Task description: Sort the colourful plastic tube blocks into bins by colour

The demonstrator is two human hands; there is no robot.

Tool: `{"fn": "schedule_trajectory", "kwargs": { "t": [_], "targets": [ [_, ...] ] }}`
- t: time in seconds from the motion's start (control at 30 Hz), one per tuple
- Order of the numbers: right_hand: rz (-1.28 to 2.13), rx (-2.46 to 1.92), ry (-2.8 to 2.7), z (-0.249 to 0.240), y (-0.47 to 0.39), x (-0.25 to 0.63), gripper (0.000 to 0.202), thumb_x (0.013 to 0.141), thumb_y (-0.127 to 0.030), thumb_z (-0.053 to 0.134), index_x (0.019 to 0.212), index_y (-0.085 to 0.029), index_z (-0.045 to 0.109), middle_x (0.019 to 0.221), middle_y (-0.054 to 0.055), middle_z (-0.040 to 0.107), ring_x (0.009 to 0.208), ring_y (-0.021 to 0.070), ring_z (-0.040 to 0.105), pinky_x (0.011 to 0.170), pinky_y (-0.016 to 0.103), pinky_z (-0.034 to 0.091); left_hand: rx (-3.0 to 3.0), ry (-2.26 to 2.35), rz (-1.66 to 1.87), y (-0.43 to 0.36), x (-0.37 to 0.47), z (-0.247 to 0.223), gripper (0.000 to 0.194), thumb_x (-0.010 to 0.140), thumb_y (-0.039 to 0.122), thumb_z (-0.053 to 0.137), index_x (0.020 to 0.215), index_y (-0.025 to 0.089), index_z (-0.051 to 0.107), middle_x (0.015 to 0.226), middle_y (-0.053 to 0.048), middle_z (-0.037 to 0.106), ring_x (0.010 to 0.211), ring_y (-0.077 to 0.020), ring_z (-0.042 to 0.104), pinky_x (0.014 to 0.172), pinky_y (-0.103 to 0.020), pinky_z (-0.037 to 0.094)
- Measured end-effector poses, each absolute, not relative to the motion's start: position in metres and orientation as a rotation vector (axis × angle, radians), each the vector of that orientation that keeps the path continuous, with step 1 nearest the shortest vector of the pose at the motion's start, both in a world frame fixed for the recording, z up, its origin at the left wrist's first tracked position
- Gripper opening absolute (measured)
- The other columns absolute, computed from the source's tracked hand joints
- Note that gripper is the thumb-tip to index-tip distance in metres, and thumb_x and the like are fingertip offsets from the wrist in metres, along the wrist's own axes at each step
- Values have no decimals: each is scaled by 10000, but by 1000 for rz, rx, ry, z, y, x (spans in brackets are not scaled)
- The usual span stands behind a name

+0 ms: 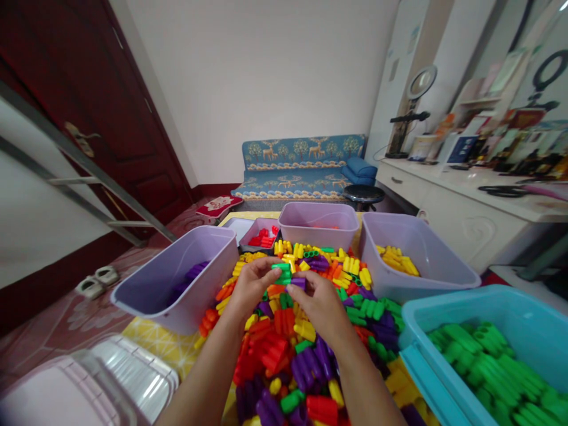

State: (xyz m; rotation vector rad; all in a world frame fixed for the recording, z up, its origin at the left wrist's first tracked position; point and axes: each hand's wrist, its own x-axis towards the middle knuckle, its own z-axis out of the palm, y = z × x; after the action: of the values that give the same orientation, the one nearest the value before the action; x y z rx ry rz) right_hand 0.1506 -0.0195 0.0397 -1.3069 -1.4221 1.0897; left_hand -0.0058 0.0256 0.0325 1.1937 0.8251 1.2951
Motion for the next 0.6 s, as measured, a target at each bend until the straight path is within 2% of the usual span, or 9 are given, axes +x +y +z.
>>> {"fn": "schedule_trajectory", "kwargs": {
  "t": [0.1, 0.23, 0.37, 0.47, 0.6],
  "targets": [
    [998, -1350, -1456, 44, -22, 158, 239, 729, -335, 623, 896, -168, 660, 701, 10, 666, 599, 152, 598, 548, 251, 452, 1114, 911, 1412, 28, -10, 32, 363, 584, 351, 803, 833, 112, 690, 697, -21, 685, 600, -91, 600, 588, -190, 491],
    [963, -1379, -1696, 46, -24, 166, 211, 714, -360, 650, 831, -190, 692, 775, 28, 702, 713, 197, 642, 653, 292, 485, 1044, 932, 1374, 29, -13, 33, 428, 592, 384, 797, 912, 122, 688, 734, -29, 695, 591, -101, 602, 549, -201, 490],
    [914, -1338, -1680, 46, -22, 162, 303, 717, -411, 661, 933, -199, 679, 905, 44, 710, 812, 209, 648, 705, 295, 496, 1059, 839, 1271, 24, -5, 34, 434, 584, 401, 803, 900, 131, 677, 740, -35, 702, 604, -101, 610, 550, -191, 477],
    [965, -1261, -1593, 47, -22, 155, 341, 766, -426, 610, 1011, -189, 635, 868, 35, 698, 771, 186, 641, 677, 280, 493, 1124, 795, 1216, 20, 0, 37, 391, 581, 387, 808, 838, 122, 679, 697, -25, 691, 579, -89, 591, 556, -186, 466],
    [1010, -1275, -1596, 46, -24, 152, 244, 792, -374, 580, 919, -171, 626, 713, 3, 642, 649, 155, 596, 585, 258, 462, 1279, 776, 1154, 16, 1, 39, 312, 655, 382, 758, 810, 116, 703, 696, -24, 682, 593, -86, 577, 575, -182, 449]
  ]
}}
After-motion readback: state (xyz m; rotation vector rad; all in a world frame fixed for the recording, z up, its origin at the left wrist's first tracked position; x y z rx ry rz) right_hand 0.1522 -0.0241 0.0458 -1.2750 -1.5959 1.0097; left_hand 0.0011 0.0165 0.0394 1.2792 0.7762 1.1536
